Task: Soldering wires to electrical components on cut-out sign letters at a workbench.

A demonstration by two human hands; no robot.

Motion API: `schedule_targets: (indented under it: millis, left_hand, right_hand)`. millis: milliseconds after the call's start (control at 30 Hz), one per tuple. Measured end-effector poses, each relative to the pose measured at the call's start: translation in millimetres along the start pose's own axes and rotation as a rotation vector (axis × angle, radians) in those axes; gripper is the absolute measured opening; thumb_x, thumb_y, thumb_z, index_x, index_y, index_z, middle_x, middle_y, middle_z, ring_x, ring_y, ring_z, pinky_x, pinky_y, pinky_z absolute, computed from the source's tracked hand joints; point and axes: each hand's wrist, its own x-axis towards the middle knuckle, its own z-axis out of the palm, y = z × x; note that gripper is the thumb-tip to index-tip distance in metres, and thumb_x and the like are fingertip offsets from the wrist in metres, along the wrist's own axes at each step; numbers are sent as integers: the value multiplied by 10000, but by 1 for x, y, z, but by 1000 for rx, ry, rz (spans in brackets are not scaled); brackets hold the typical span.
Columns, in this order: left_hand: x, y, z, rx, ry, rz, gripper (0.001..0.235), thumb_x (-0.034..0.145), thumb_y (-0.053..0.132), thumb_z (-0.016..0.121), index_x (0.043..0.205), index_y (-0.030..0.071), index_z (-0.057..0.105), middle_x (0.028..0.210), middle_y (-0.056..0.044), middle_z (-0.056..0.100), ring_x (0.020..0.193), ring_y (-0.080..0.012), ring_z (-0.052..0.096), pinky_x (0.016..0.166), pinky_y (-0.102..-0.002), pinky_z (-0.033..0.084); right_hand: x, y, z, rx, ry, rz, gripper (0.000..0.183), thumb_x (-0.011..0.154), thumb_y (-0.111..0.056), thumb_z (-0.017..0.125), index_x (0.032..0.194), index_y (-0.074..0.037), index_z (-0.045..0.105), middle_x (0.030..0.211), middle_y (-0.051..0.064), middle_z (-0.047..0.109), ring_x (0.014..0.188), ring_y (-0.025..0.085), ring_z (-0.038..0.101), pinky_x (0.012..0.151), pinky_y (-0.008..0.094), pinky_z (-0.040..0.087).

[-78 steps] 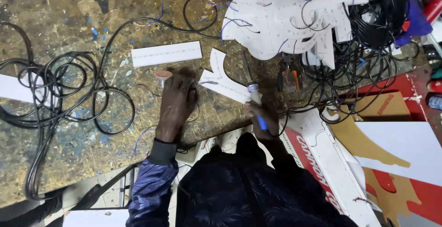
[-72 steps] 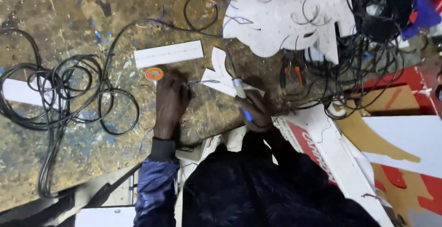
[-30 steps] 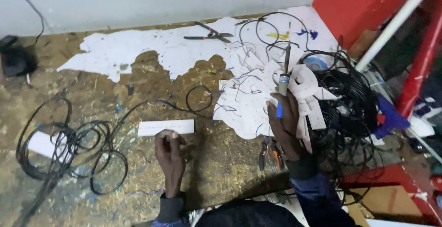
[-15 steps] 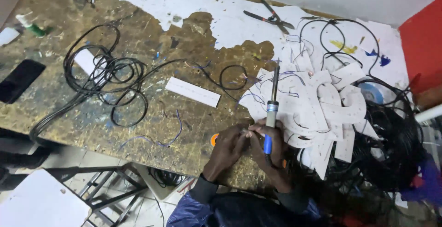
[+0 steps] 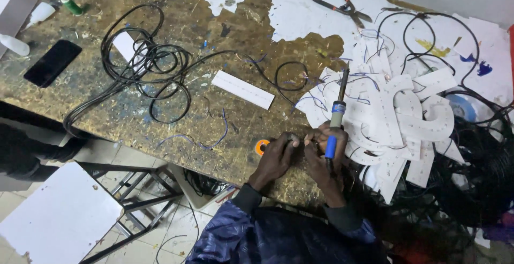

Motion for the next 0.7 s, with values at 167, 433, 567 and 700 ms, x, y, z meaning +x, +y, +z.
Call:
schedule_targets:
  millis: [167, 433, 567, 700]
  left_hand:
    - [-4, -2, -4, -184, -82, -155, 242, 1228, 292, 544, 1244, 70, 639, 1072, -236, 770, 1095, -502, 772, 992, -609, 598]
    - [-3, 28, -49, -171, -162, -291, 270, 1219, 331, 530, 1271, 96, 653, 1011, -270, 767, 1055, -536, 761, 948, -657, 551]
    - [-8, 22, -70, -248, -124, -272, 180, 1216, 191, 538, 1248, 53, 649, 907, -207, 768, 944, -384, 775, 909, -539, 593]
    - [-15, 11, -86, -286, -21, -236, 127, 1189, 140, 582, 1183, 52, 674, 840, -127, 748, 841, -240, 712, 842, -424, 597]
  right_hand:
    - [-3, 7, 9, 133, 7, 0, 545, 975, 137, 750, 1364, -66, 429, 1317, 145, 585, 949, 170, 713, 836, 320, 613]
    - [14, -39, 53, 176, -51, 66, 522, 903, 179, 799, 1273, 18, 467, 1183, 193, 577, 825, 254, 739, 695, 356, 655]
    - [0, -17, 71, -86, -43, 69, 350, 1037, 30, 801, 1273, -70, 562, 1170, 137, 757, 952, 187, 760, 830, 298, 635]
    - [-25, -4, 88, -204, -48, -58, 352, 942, 67, 900, 1165, -22, 643, 1241, 179, 719, 1150, 268, 749, 971, 341, 639]
